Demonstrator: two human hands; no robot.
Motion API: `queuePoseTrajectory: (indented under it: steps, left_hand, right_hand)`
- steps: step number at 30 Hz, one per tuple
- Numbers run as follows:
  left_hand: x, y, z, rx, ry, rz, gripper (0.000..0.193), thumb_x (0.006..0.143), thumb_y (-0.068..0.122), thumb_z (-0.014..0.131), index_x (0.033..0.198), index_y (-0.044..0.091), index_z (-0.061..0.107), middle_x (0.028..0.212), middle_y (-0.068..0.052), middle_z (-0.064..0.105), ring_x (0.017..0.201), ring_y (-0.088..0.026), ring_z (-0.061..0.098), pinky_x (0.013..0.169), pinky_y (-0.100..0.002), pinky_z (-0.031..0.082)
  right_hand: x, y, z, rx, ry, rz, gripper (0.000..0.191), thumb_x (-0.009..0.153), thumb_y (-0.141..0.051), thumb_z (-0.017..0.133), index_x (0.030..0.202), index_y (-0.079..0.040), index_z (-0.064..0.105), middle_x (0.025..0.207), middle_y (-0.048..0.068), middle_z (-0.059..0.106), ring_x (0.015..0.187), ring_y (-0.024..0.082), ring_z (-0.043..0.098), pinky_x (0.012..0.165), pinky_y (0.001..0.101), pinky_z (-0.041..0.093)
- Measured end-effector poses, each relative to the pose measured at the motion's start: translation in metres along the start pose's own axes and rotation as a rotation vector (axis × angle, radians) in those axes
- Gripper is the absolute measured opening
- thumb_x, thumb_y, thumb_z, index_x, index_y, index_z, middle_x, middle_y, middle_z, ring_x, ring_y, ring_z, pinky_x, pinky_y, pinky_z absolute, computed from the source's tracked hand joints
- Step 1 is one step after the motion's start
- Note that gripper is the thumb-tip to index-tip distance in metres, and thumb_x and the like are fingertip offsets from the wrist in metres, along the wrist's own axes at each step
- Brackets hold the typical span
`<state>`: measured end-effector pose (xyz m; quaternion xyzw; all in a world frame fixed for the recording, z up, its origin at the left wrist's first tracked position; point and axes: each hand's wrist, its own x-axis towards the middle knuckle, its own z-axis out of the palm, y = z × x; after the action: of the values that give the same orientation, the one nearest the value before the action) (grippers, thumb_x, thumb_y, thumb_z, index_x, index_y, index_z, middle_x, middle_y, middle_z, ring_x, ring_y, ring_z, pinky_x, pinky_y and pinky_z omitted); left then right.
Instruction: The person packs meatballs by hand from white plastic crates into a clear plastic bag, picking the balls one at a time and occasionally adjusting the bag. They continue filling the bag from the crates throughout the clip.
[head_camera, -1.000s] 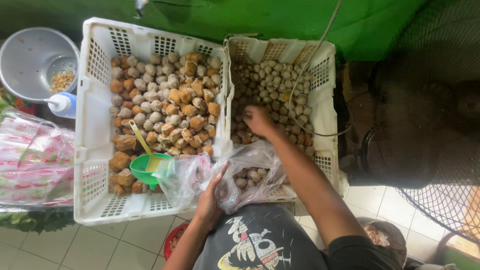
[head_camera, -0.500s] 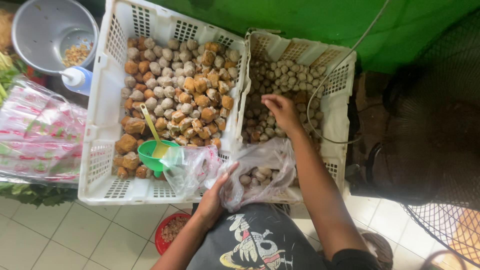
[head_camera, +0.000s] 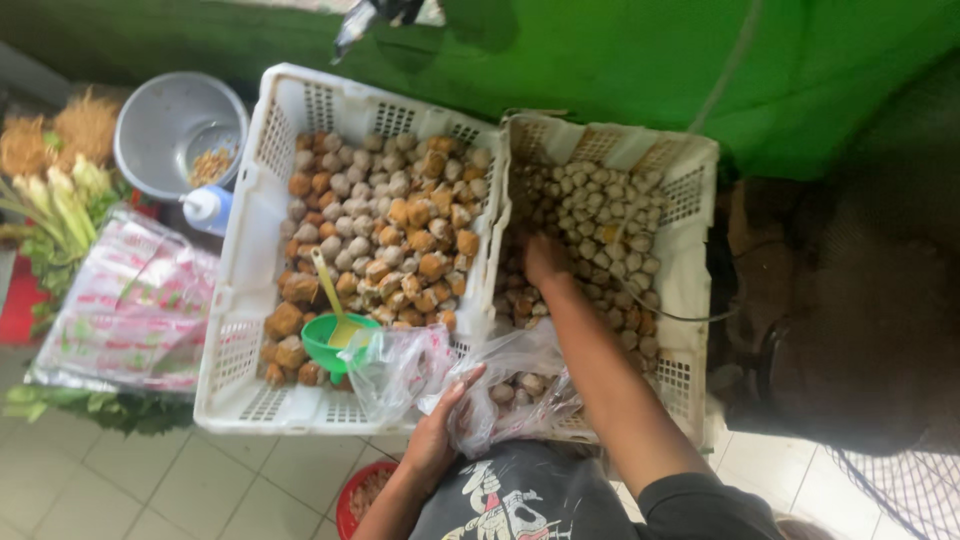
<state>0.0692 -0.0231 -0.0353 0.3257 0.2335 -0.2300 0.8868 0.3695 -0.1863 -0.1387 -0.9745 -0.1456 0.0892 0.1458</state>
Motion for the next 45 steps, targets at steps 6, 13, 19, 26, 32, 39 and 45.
queuePoseTrajectory:
  steps: [6,13,19,26,32,39,45]
  left_hand:
    - [0.007,0.003,0.021,0.051,-0.006,0.031,0.063,0.098,0.039,0.049,0.156,0.013,0.047,0.16,-0.008,0.043,0.138,-0.021,0.051,0.111,-0.037,0.044]
    - [-0.002,0.018,0.024,-0.059,0.019,-0.034,0.064,0.098,0.039,0.047,0.158,0.021,0.041,0.156,-0.012,0.047,0.122,-0.031,0.053,0.101,-0.045,0.045]
    - [-0.003,0.022,0.013,-0.024,0.029,0.044,0.064,0.099,0.038,0.046,0.158,0.014,0.041,0.162,-0.009,0.043,0.139,-0.024,0.051,0.113,-0.04,0.041]
    - [-0.018,0.001,0.001,0.054,0.031,0.11,0.064,0.103,0.037,0.049,0.162,0.013,0.045,0.141,-0.002,0.046,0.124,-0.016,0.05,0.105,-0.033,0.042]
    - [-0.037,0.001,-0.007,0.1,0.155,0.029,0.06,0.096,0.037,0.05,0.152,0.018,0.048,0.093,-0.002,0.062,0.084,-0.012,0.057,0.079,-0.031,0.05]
    - [-0.03,0.01,0.004,0.045,0.025,0.044,0.067,0.101,0.04,0.05,0.162,0.015,0.042,0.145,-0.002,0.041,0.128,-0.016,0.045,0.107,-0.035,0.038]
    - [-0.016,0.029,0.021,-0.041,0.015,0.032,0.068,0.096,0.039,0.049,0.16,0.018,0.037,0.167,-0.008,0.033,0.145,-0.026,0.042,0.116,-0.043,0.036]
  right_hand:
    - [-0.027,0.01,-0.039,0.43,0.109,-0.037,0.021,0.096,-0.021,0.067,0.112,-0.008,0.07,0.111,0.014,0.07,0.1,0.029,0.065,0.087,0.0437,0.054]
    - [-0.17,-0.031,-0.129,1.069,-0.586,-0.346,0.033,0.089,-0.03,0.08,0.112,-0.008,0.071,0.103,0.005,0.073,0.096,0.014,0.071,0.086,0.0319,0.06]
    - [-0.147,-0.029,-0.116,0.86,-0.267,-0.207,0.035,0.095,-0.032,0.07,0.119,-0.007,0.072,0.117,0.007,0.075,0.102,0.017,0.072,0.087,0.0338,0.059]
    - [-0.018,-0.005,-0.023,0.13,-0.037,0.058,0.04,0.089,-0.021,0.068,0.127,-0.008,0.063,0.123,0.014,0.065,0.11,0.032,0.062,0.09,0.0466,0.051]
    - [-0.013,-0.01,-0.003,-0.034,-0.136,0.029,0.033,0.092,-0.029,0.068,0.118,-0.009,0.063,0.106,0.007,0.063,0.092,0.024,0.055,0.076,0.0397,0.046]
    - [-0.06,-0.009,-0.067,0.967,-0.335,0.154,0.032,0.096,-0.04,0.068,0.107,-0.01,0.064,0.086,-0.001,0.059,0.07,0.014,0.046,0.06,0.0316,0.04]
    - [-0.171,-0.041,-0.107,0.808,-0.44,-0.397,0.025,0.091,-0.034,0.073,0.098,-0.009,0.074,0.097,0.004,0.073,0.09,0.015,0.067,0.074,0.033,0.054]
